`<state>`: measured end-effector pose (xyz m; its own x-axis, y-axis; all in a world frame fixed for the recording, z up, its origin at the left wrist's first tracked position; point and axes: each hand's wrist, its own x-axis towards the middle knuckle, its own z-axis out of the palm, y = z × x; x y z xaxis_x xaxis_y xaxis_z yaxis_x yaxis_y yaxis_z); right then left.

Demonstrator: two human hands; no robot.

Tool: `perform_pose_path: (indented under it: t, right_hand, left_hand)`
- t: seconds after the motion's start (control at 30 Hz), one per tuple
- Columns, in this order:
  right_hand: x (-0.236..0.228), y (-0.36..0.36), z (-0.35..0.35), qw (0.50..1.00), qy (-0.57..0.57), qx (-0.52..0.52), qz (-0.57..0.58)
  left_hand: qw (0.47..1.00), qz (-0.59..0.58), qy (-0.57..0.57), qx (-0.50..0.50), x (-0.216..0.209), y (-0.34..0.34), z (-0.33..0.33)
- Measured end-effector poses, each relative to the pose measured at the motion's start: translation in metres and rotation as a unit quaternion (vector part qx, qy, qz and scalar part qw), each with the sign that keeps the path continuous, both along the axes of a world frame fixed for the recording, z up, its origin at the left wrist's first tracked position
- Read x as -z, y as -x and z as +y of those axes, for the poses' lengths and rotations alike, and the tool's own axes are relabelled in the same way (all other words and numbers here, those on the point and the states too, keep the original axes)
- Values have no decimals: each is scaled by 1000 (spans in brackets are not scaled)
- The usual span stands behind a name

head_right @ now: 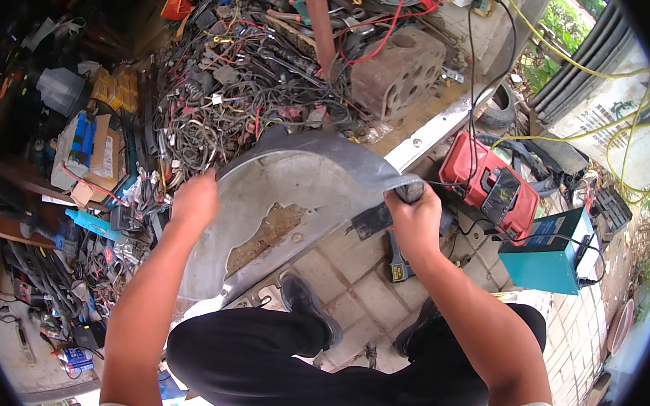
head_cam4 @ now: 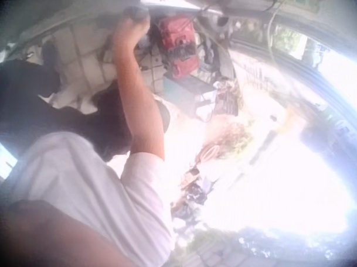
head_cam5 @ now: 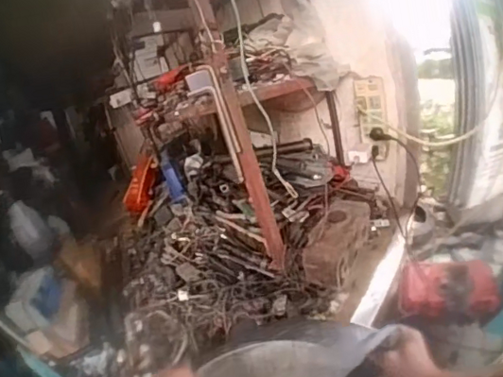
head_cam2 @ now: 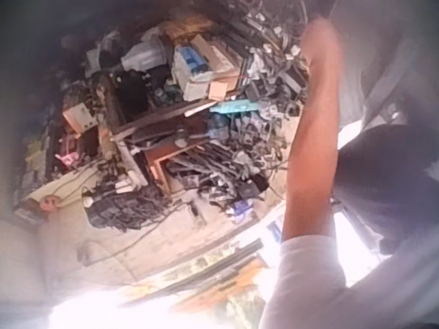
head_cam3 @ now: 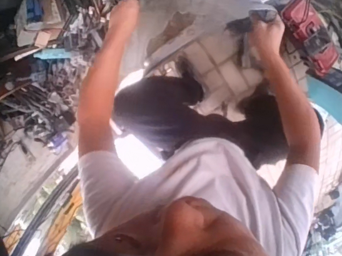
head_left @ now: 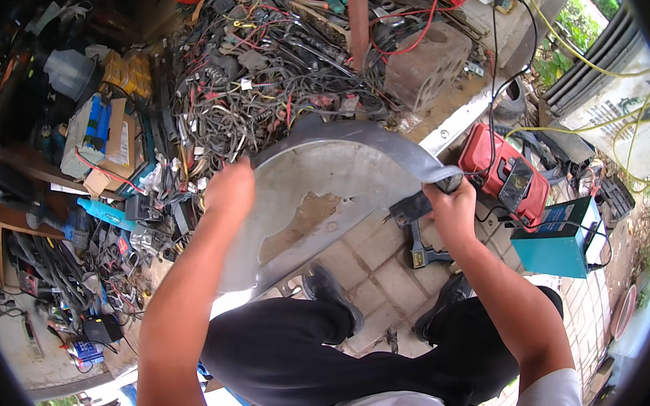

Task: The person uses pliers to bend a metal bracket, then positions it on a curved metal fender. They select fasteners from a plastic box and use a cordless impact driver to secure the bracket to the fender with multiple screws.

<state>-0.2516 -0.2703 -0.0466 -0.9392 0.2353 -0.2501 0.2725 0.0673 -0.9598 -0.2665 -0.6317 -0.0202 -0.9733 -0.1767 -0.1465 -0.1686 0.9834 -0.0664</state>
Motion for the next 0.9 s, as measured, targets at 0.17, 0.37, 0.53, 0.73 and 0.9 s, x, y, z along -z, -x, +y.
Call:
perform_pose_path:
  t: [0.17, 0.37, 0.53, 0.73, 0.9]
  right_hand:
    - [9, 15, -7, 997, -34, 17, 68]
    - [19, -8, -3, 997, 63, 22, 25]
    - [21, 50, -28, 972, -172, 19, 159]
    - [29, 34, -12, 998, 42, -8, 52]
    - [43, 13, -2, 972, 179, -86, 123]
  left_hand:
    - [1000, -29, -2, -9, -19, 9, 5]
    - [999, -32, 16, -4, -16, 5, 5]
    - [997, 32, 49, 52, -13, 58, -33]
    - [999, -5, 52, 8, -26, 36, -11]
    - [999, -8, 30, -15, -33, -8, -6]
